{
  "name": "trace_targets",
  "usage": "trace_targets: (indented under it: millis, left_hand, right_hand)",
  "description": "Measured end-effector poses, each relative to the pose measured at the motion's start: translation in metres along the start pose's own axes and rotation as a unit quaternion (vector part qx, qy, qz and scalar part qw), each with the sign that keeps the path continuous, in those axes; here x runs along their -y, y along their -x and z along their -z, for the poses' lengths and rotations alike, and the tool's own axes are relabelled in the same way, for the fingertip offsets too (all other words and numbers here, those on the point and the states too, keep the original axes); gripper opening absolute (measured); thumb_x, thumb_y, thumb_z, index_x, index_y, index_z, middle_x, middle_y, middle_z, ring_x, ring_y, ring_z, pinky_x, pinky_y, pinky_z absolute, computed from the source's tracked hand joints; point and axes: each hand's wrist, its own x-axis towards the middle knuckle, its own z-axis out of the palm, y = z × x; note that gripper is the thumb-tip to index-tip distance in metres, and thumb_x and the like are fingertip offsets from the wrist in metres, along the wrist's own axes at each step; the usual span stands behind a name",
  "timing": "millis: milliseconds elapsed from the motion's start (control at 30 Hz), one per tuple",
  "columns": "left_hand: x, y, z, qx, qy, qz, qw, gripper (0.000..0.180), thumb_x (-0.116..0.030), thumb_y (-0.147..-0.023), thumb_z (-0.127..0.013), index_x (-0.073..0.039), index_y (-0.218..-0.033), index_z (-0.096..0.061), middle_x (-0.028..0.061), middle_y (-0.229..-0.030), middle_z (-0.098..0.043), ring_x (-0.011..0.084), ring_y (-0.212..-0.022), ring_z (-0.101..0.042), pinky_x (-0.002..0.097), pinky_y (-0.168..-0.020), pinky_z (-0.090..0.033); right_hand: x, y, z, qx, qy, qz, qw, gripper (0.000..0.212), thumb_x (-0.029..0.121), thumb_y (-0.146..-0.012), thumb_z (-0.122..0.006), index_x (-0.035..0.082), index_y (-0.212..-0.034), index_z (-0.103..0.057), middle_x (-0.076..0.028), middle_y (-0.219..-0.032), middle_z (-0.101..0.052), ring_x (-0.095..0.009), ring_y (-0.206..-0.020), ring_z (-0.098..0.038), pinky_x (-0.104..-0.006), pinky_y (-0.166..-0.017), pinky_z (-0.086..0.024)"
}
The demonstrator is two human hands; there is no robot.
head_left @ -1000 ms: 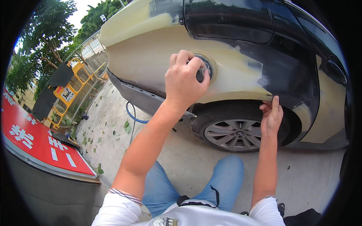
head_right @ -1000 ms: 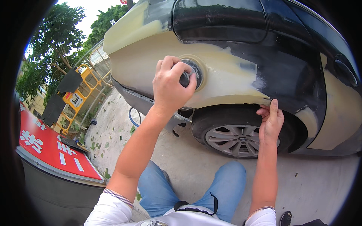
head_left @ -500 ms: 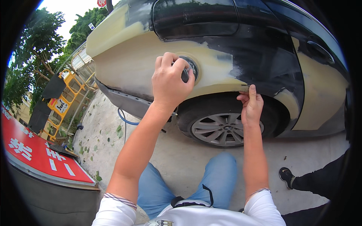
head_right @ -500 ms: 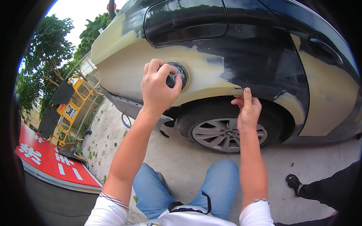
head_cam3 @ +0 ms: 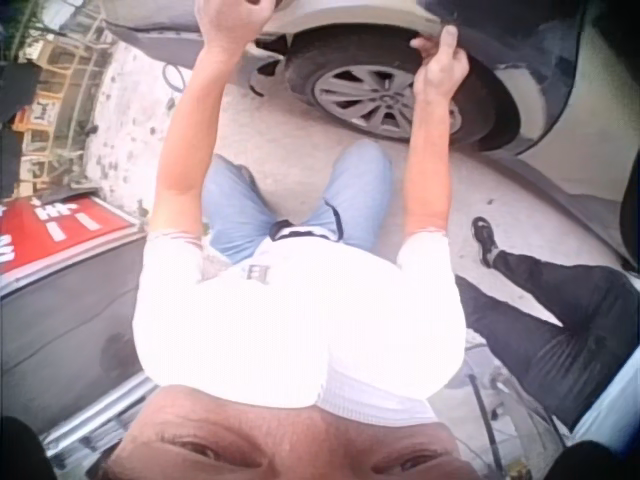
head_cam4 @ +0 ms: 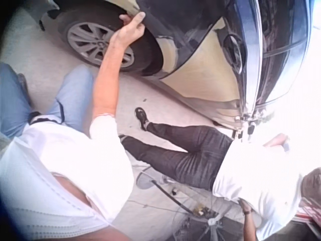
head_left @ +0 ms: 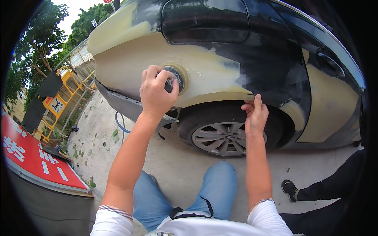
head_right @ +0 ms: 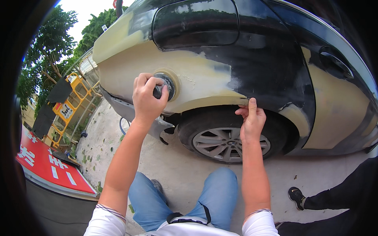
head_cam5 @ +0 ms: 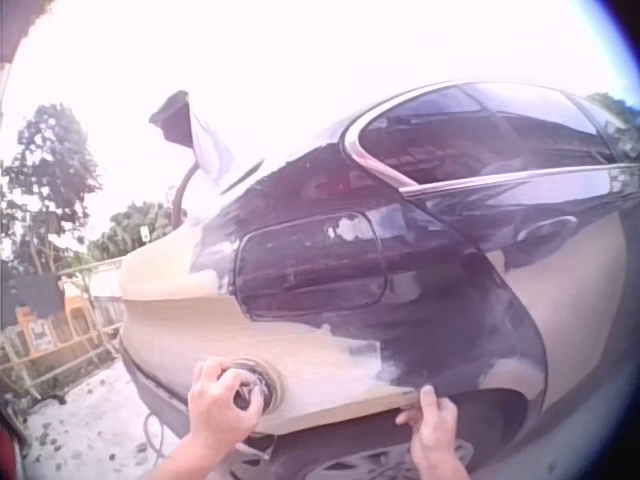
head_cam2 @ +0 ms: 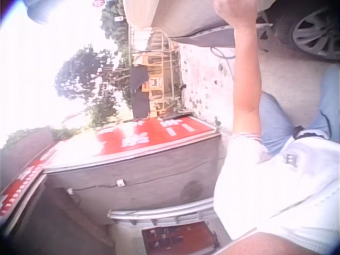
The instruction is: The person uses a pneumatic orbital sander to smooth a beige filler patch on the rear quarter panel of a black car. They repeatedly sand the area and periodically pause to wipe away dust and feel the surface with their hand to check smoothness.
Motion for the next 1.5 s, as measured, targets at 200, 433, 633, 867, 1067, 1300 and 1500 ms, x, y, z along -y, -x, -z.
trace_targets:
  millis: [200,433,633,867,1067,1300,1500]
  left_hand:
    - [0.076,0.009,0.015,-0.066,0.027,0.113,0.991,0.014,-0.008,-0.084,-0.081,-0.003,-0.094,-0.073,0.014,-0.104,-0.065,0.0353,-0.099,-0.064,0.0449,-0.091,-0.053]
    - [0.017,-0.002,0.003,-0.047,0.1,0.131,0.985,0.02,-0.013,-0.087,-0.086,-0.002,-0.095,-0.071,0.0122,-0.105,-0.06,0.0334,-0.102,-0.061,0.0436,-0.094,-0.05]
    - [-0.026,-0.011,-0.007,-0.077,0.225,0.257,0.937,0.022,-0.016,-0.094,-0.086,0.002,-0.092,-0.074,0.0101,-0.103,-0.061,0.0275,-0.1,-0.061,0.0402,-0.094,-0.05]
    - [0.066,0.006,0.003,-0.091,0.264,0.341,0.898,0.033,-0.029,-0.096,-0.087,0.002,-0.092,-0.075,0.0105,-0.105,-0.068,0.0215,-0.097,-0.065,0.0353,-0.091,-0.052]
    - [0.093,-0.008,0.014,-0.082,0.312,0.432,0.842,0.036,-0.032,-0.096,-0.086,0.002,-0.093,-0.073,0.0096,-0.109,-0.067,0.0198,-0.098,-0.064,0.0364,-0.091,-0.053]
    - [-0.002,-0.002,0.003,0.041,0.301,0.255,0.918,0.03,-0.027,-0.097,-0.084,0.001,-0.104,-0.075,0.0098,-0.115,-0.064,0.0215,-0.107,-0.063,0.0346,-0.098,-0.05]
    - [0.015,0.002,0.024,0.12,0.426,0.215,0.87,0.054,-0.027,-0.096,-0.081,0.002,-0.14,-0.067,0.012,-0.128,-0.058,0.0207,-0.114,-0.061,0.0349,-0.099,-0.052]
  right_hand:
    - [-0.008,0.034,-0.018,-0.049,-0.023,-0.026,0.998,0.038,0.038,-0.114,-0.063,0.0,-0.112,-0.069,-0.011,-0.099,-0.077,-0.021,-0.077,-0.075,-0.0335,-0.076,-0.061]
    - [-0.063,0.125,-0.122,0.281,0.142,-0.061,0.947,0.038,0.013,-0.111,-0.063,-0.004,-0.144,-0.056,-0.016,-0.128,-0.07,-0.021,-0.11,-0.072,-0.036,-0.096,-0.059]
    - [-0.058,0.116,-0.167,0.308,0.2,0.101,0.925,0.057,0.015,-0.109,-0.062,-0.007,-0.158,-0.044,-0.024,-0.14,-0.063,-0.029,-0.115,-0.066,-0.0406,-0.103,-0.053]
    - [-0.098,0.109,-0.226,0.343,0.245,0.083,0.903,0.048,0.018,-0.108,-0.068,-0.01,-0.145,-0.055,-0.018,-0.117,-0.07,-0.019,-0.093,-0.07,-0.0359,-0.083,-0.058]
    - [-0.103,0.092,-0.262,0.347,0.303,0.093,0.883,0.047,0.02,-0.097,-0.076,-0.012,-0.129,-0.064,-0.017,-0.094,-0.072,-0.019,-0.077,-0.067,-0.0385,-0.073,-0.055]
    - [-0.072,0.116,-0.192,0.252,0.253,0.047,0.933,0.038,0.025,-0.103,-0.072,-0.008,-0.119,-0.063,-0.021,-0.087,-0.076,-0.032,-0.077,-0.078,-0.042,-0.072,-0.059]
    - [-0.079,0.112,-0.21,0.236,0.211,0.123,0.94,0.044,0.032,-0.115,-0.054,-0.005,-0.139,-0.054,-0.019,-0.116,-0.076,-0.026,-0.098,-0.075,-0.0401,-0.086,-0.058]
